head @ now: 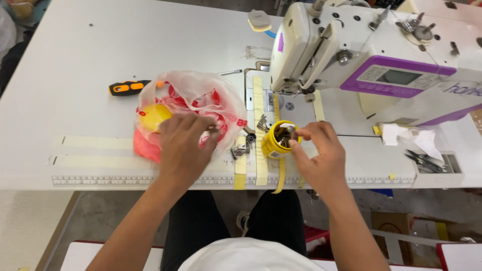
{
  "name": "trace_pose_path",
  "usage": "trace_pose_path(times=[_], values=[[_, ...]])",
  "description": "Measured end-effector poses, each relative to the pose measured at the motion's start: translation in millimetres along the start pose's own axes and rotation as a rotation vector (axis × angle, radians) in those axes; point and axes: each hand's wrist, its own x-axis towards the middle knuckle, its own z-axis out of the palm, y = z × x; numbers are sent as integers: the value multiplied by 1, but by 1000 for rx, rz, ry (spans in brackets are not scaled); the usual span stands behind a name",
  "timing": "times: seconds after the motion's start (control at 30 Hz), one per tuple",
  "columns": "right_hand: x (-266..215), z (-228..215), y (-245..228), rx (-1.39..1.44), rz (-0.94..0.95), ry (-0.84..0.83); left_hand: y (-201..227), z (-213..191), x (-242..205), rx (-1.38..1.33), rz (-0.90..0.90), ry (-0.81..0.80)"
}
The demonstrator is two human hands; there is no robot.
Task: Sorting small metal sewing machine components from a plastic bag into a yellow container
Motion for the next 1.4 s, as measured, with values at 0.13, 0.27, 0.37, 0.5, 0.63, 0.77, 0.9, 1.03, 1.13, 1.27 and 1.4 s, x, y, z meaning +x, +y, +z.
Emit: trace_pose_path(times=[0.13, 0.27, 0.37, 0.5, 0.63, 0.77, 0.9, 1.03, 1.13, 1.27, 1.4], values=[[-8, 1, 28, -146, -2, -71, 48, 20, 32, -377, 30, -44], [-16, 15, 44, -314, -41, -87, 79, 34, 50, -513, -74, -164], [-13, 13, 39, -302, 18, -81, 86, 50, 54, -447, -37, -164], [-14, 6, 33, -175, 80, -39, 91, 70, 49, -246, 97, -167], [-22, 2, 30, -122, 90, 9, 90, 56, 49, -158, 184, -189], [-21, -7, 15, 20, 63, 54, 57, 28, 42, 54, 262, -42], [-23, -1, -21, 152, 4, 35, 2, -13, 2, 362, 296, -52], [-21, 45, -66, 299, -84, -81, -15, -48, -39, 400, 244, -146], [-5, 90, -87, 398, -298, -143, -6, -60, -51, 394, 204, -224], [-4, 144, -54, 96, -446, -276, -3, -63, -64, 328, 327, -156], [-8, 154, -38, 20, -364, -308, -15, -54, -70, 250, 280, -80]])
